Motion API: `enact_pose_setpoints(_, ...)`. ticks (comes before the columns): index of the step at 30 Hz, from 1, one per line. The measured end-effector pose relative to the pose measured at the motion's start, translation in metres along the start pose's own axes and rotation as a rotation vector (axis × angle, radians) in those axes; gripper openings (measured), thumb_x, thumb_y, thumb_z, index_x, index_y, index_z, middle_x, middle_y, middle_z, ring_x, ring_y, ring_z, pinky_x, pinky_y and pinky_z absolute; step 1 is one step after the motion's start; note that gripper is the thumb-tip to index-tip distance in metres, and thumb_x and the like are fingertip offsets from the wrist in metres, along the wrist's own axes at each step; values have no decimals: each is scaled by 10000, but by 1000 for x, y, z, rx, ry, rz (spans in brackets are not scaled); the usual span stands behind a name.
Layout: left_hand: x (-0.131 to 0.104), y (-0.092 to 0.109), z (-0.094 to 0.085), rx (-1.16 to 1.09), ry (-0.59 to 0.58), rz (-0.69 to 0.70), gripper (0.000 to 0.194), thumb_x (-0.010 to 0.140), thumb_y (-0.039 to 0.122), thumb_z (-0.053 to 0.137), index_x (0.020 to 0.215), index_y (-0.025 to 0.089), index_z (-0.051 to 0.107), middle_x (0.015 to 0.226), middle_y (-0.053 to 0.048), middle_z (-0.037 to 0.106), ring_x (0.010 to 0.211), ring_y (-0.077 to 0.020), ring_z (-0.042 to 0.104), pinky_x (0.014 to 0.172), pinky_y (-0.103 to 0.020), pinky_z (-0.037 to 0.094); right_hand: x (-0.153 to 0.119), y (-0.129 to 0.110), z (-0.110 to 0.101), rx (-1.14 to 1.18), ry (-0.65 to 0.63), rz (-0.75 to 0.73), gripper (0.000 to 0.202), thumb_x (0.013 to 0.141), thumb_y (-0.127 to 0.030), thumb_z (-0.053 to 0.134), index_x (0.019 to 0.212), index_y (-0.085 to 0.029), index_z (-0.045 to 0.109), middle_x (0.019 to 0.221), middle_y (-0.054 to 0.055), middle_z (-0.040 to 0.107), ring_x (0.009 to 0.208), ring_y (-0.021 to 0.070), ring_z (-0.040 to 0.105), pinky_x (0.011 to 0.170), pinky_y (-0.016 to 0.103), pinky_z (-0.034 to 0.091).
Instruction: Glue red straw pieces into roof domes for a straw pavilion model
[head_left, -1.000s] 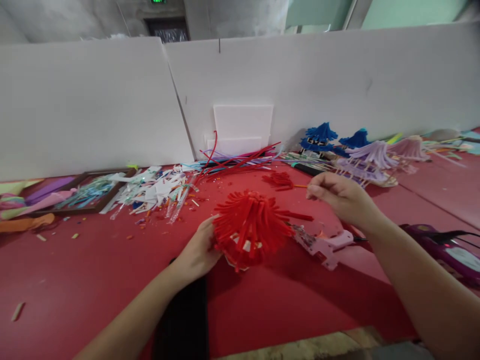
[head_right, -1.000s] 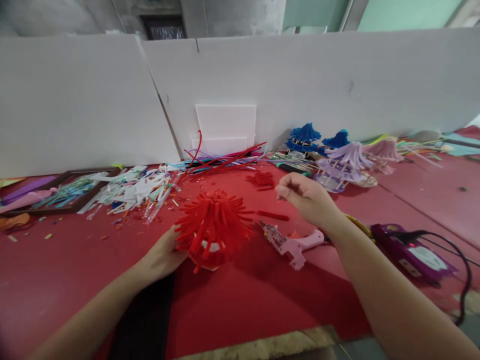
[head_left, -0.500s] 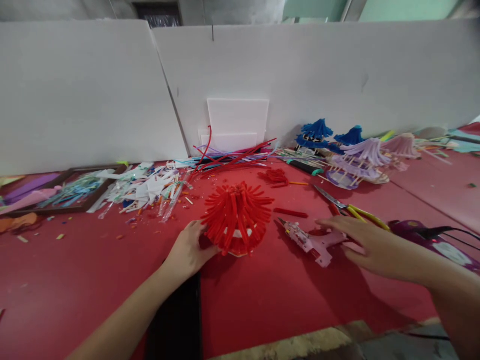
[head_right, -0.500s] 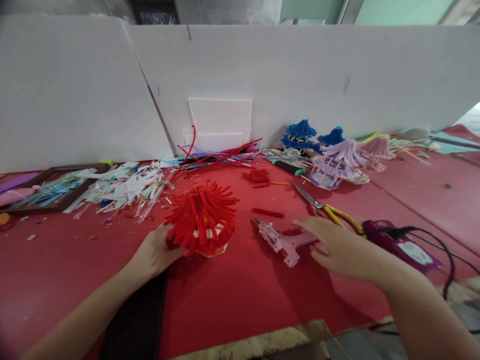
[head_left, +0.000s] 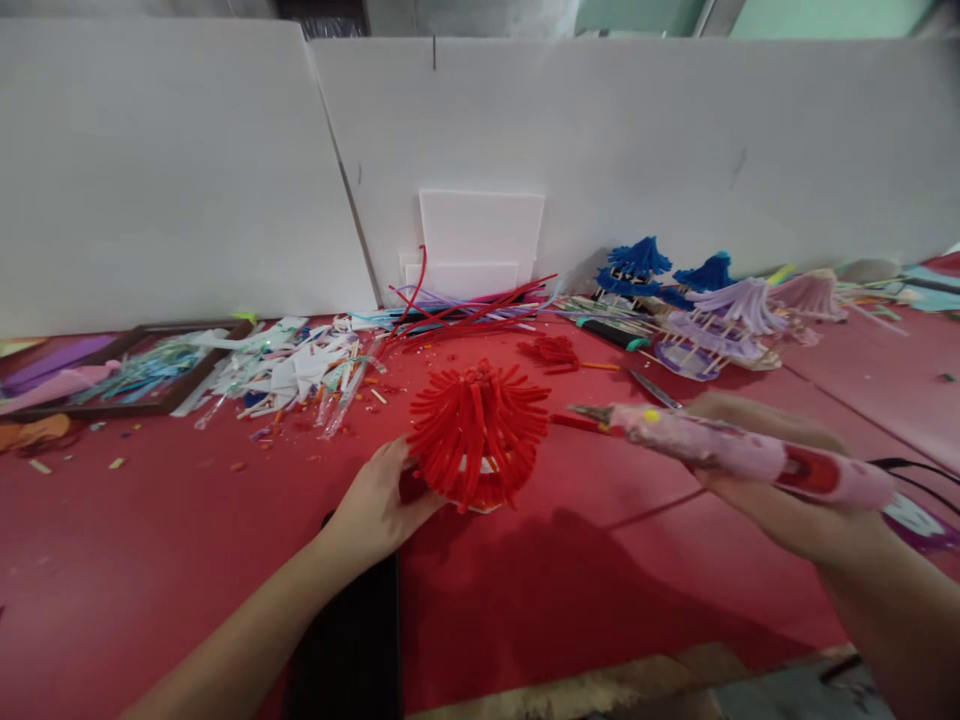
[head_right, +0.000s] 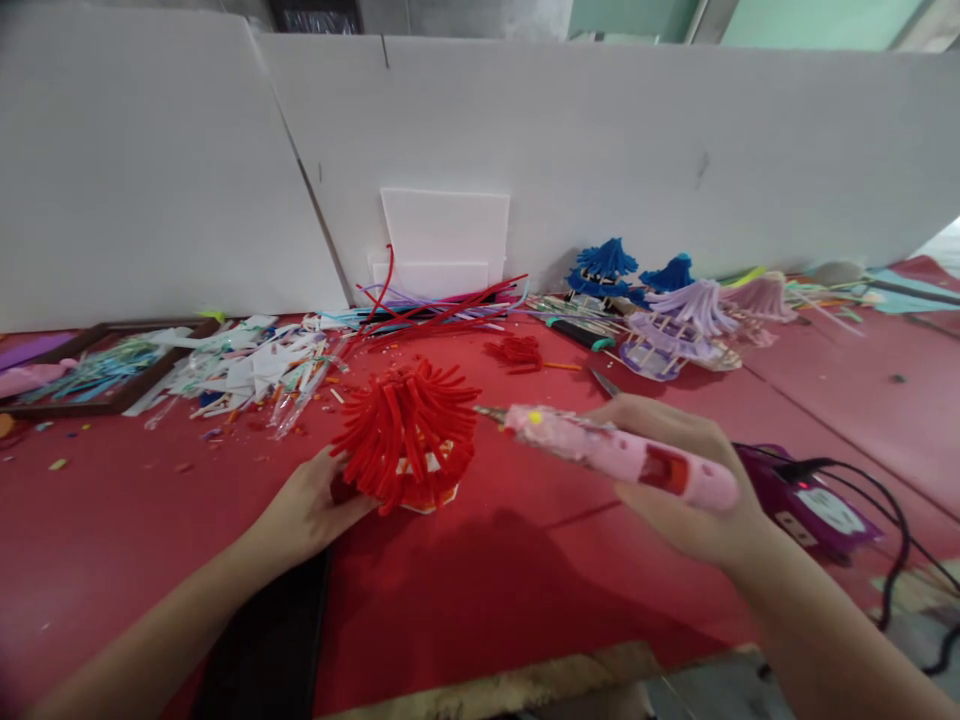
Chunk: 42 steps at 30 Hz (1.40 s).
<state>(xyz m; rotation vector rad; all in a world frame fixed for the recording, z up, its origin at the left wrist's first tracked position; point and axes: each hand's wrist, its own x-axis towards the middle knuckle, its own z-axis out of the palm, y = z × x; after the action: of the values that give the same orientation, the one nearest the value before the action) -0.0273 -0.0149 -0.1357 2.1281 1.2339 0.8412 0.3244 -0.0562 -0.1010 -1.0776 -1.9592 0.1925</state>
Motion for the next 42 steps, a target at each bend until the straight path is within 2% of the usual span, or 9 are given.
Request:
enact_pose_setpoints(3,-1,-1,-1,25,-21,12,189,800,333,600,913,193,657,951,-97,734,853,-253,663,821,-352,505,13,-11,11,67,-133,-126,207,776,-195,591,980,-224,609,815,43,672,627,165,623,519,251,474)
enact_pose_setpoints(7,-2,-2,-1,-53,-6,-5,177,794,300,607,926,194,659,1029,-101,737,880,-255,664,849,-369,496,18,-16,25,61,-170,-146,156,799,-216,538,952,-212,569,810,37,655,632,147,604,536,248,466)
enact_pose_setpoints(11,-2,-3,-1,-101,17,-15,178,766,274,647,929,216,686,1001,-82,746,877,-251,667,852,-364,497,17,-17,28,41,-171,-154,133,792,-224,525,923,-213,549,770,24,633,594,136,575,507,246,437)
enact_pose_setpoints(17,-2,-3,-2,-50,-13,0,199,792,280,610,965,199,667,1028,-90,732,877,-239,651,875,-366,489,19,-17,28,59,-163,-159,78,788,-243,511,860,-214,522,701,6,570,544,127,498,479,251,389)
enact_pose_setpoints(22,-2,0,-2,-48,-9,10,135,790,278,599,904,219,643,815,-49,702,859,-236,641,867,-342,491,23,-19,29,77,-167,-166,37,784,-224,501,817,-212,512,648,-5,528,504,122,453,450,244,352)
enact_pose_setpoints(24,-2,0,-2,-52,-6,9,129,786,274,599,896,221,639,791,-43,695,850,-236,640,862,-343,495,24,-20,29,84,-172,-166,30,787,-215,496,813,-215,510,639,-6,525,491,126,446,447,249,348)
enact_pose_setpoints(32,-3,-4,-1,-44,-12,9,182,809,291,594,957,203,651,991,-86,726,916,-251,651,868,-359,492,27,-23,29,84,-180,-177,16,801,-214,477,797,-214,493,615,-10,512,468,118,429,428,249,344)
enact_pose_setpoints(36,-5,-6,0,-32,-16,13,200,819,296,596,987,198,646,1039,-92,723,943,-252,647,881,-353,487,25,-22,28,60,-169,-164,73,798,-211,488,854,-212,533,661,5,572,492,117,481,439,242,372)
enact_pose_setpoints(42,-5,-6,0,4,-30,32,169,848,301,558,964,199,625,950,-83,716,927,-251,653,873,-359,492,20,-19,29,10,-103,-176,235,763,-179,547,993,-220,574,784,29,657,598,144,600,517,253,446)
